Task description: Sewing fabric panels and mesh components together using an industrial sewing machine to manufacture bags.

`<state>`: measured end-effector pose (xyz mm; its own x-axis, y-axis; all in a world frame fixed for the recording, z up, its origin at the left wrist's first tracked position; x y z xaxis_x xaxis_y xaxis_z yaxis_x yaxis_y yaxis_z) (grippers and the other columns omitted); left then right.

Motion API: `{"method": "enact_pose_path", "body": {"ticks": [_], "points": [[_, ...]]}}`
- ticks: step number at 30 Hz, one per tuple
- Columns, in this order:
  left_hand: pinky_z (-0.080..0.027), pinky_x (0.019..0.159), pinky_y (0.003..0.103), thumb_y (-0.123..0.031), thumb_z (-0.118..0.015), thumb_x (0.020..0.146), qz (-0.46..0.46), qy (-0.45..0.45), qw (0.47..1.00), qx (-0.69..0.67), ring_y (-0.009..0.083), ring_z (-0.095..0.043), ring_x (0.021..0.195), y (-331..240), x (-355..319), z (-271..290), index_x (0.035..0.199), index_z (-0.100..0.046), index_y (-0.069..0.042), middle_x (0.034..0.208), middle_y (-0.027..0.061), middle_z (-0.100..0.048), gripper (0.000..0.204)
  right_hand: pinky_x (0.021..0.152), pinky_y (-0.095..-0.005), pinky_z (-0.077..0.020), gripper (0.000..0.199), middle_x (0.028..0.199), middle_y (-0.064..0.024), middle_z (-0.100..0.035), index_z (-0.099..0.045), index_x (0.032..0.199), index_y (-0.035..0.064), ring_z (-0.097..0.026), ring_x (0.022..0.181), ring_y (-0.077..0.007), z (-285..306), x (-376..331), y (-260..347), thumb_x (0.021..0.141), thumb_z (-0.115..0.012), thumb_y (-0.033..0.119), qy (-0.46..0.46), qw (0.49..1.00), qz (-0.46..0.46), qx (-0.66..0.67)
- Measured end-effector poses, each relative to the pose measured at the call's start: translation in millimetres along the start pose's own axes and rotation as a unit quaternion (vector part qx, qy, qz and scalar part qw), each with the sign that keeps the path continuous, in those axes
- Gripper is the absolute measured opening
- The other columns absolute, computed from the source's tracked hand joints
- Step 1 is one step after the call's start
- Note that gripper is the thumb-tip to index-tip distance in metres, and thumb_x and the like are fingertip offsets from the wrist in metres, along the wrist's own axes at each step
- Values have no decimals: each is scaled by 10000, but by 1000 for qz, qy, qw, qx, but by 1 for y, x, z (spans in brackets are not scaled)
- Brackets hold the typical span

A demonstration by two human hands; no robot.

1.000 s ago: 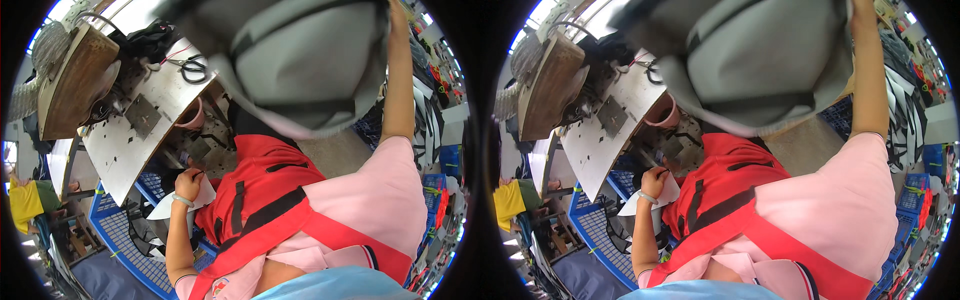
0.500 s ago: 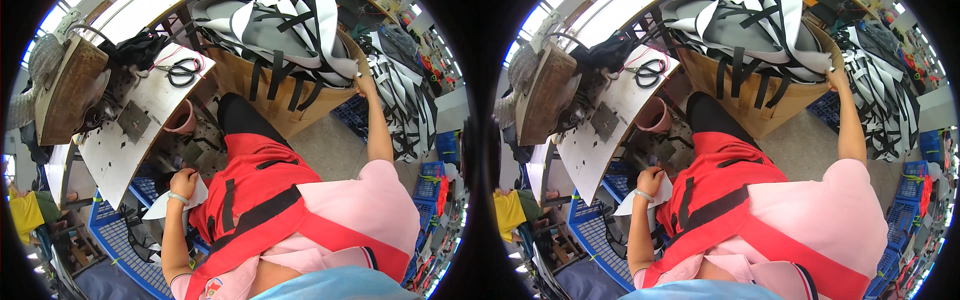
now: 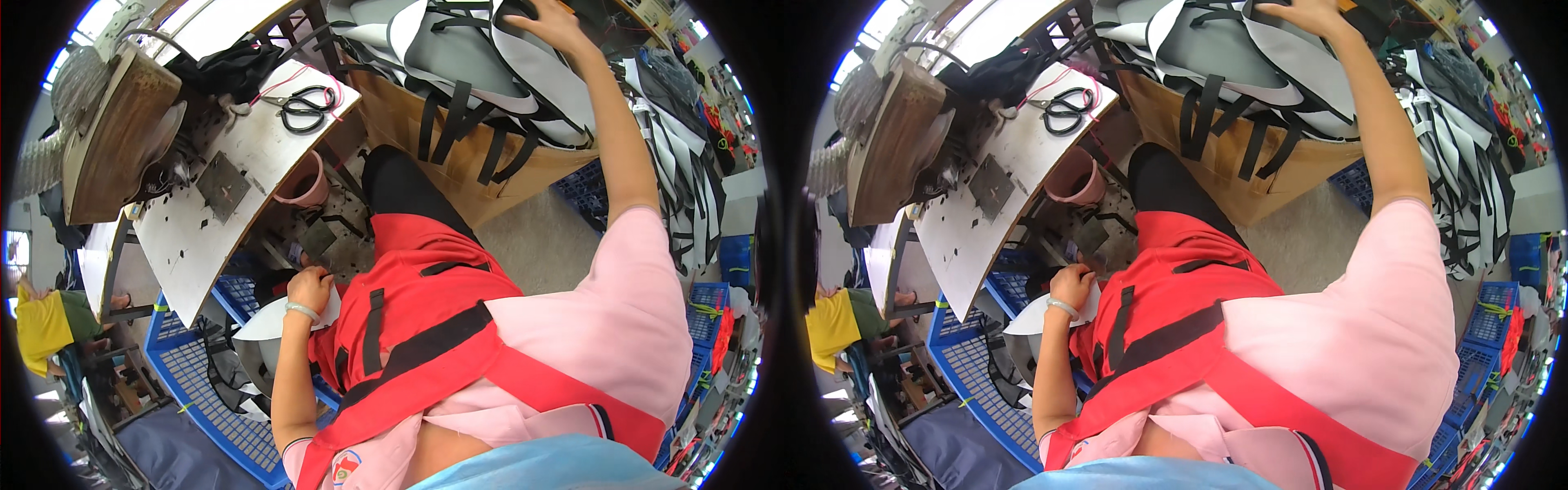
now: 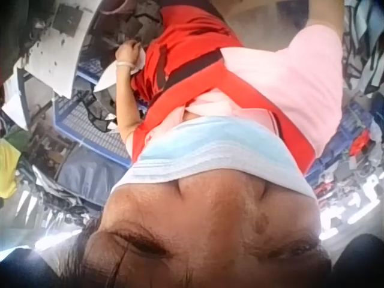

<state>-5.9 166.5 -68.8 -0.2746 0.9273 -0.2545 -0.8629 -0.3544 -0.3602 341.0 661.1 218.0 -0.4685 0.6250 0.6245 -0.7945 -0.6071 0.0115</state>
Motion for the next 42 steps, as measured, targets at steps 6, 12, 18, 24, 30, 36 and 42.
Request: {"method": "enact_pose_path", "body": {"ticks": [6,12,18,24,30,36,42], "points": [[-498,747,447,-241,-633,831,3,-34,999,-11,358,-641,856,-1,-5,8,854,-695,-53,880,159,-676,199,1014,-703,-264,802,1607,-106,-82,-127,1485,494,-327,1386,-380,-196,-90,-74,892,-564,178,355,912,-92,-183],[-485,747,454,-243,-641,820,30,-22,999,8,347,-643,847,0,0,-4,822,-683,-64,874,137,-680,183,1089,-621,-173,858,1617,-81,-18,-9,1465,560,-142,1457,-395,-266,-210,-121,884,-282,-9,288,944,-161,-10],[-498,791,458,-229,-597,827,-4,34,997,69,328,-669,890,-1,15,-28,821,-707,-60,908,159,-699,202,1119,-330,-292,461,1420,-161,-472,-447,1401,16,-444,1302,-244,-229,-137,-128,953,-411,120,321,862,-157,358],[-489,791,427,-254,-643,822,10,5,999,45,323,-670,894,0,9,-25,837,-716,-80,883,161,-702,189,937,-421,-464,401,1239,-173,-615,-610,1278,180,-581,1143,-333,-24,-48,10,883,-541,169,113,993,-15,-28],[-443,881,389,-238,-634,816,57,50,995,66,288,-672,936,3,8,-40,890,-730,-68,937,149,-714,209,961,-319,-448,375,1209,-112,-614,-583,1282,108,-598,1096,-211,-91,-161,377,913,-606,171,358,799,175,450],[-314,1093,405,-200,-621,885,35,-171,977,-120,286,-388,1347,12,12,-48,1387,-468,-82,1423,170,-446,538,1086,-462,-324,817,1432,-222,-401,-380,1445,236,-401,1310,-392,-27,-318,696,731,-767,328,338,580,536,512],[-274,1126,400,-236,-518,959,-62,-296,885,-354,285,-326,1385,17,-14,-55,1419,-440,-132,1514,127,-348,478,988,-443,-353,457,1037,-140,-676,-611,1185,171,-576,1078,-328,-38,-420,806,762,-720,306,383,550,709,219]]}}
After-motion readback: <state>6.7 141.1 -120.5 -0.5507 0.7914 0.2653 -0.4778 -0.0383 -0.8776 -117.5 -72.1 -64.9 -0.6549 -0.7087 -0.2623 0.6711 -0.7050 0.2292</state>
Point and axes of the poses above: each hand's wrist, its own x-axis towards the middle knuckle, its own z-axis out of the back of the hand, y = z × x, the point moved 10 cm from there along x, towards the middle knuckle
